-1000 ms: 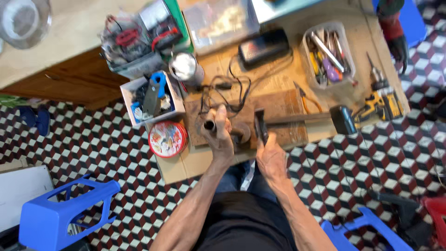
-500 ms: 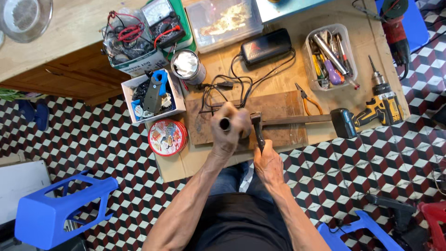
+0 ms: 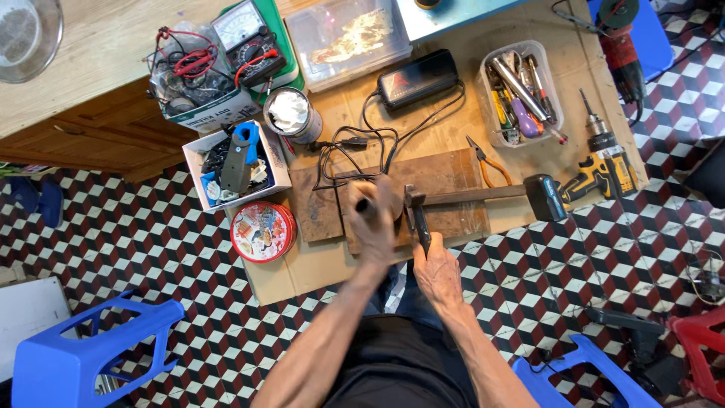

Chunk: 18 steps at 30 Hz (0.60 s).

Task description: The person assembles a metal rod with a circular metal piece using a hammer and angle grinder. They repeatedly hammer the circular piece onto the rod, grind the rod's end, and inspect the fit, moving between the doorway and a workbench.

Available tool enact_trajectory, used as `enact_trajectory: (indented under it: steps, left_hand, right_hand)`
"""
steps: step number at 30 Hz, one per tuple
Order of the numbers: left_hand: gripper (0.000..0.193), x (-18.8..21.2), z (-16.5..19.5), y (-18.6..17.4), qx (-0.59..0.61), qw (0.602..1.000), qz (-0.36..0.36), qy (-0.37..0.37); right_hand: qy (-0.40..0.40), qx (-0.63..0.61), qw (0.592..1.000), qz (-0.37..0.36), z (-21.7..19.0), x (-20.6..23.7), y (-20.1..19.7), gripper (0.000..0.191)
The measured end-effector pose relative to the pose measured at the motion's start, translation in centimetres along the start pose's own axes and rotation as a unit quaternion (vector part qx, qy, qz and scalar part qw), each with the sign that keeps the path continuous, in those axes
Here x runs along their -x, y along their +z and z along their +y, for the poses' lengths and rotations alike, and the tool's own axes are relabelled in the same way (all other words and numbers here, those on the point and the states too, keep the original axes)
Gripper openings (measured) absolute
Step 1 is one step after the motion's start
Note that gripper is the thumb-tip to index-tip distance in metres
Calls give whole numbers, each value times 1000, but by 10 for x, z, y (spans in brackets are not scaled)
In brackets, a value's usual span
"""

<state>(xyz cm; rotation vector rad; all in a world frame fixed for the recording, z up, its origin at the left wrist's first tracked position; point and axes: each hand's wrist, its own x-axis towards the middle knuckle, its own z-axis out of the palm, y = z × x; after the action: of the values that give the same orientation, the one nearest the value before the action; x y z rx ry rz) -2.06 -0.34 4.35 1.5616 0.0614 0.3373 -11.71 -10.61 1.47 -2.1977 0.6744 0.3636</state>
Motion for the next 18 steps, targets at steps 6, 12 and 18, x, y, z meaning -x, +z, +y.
enact_trajectory:
  steps: [6,12,18]
  left_hand:
    - [43,-22,8,-19,62,996,-11,-64]
    - [45,-18,18,-21,47,996,-35,-62]
    - [48,-32,7,-31,90,992,-8,-86]
  right_hand:
    - [-146,8,987,64,-15,14,-10,24]
    - [-90,81,992,42,-22,-1,-8,27]
    - [-98,-86,989,70,-17,0,-5,27]
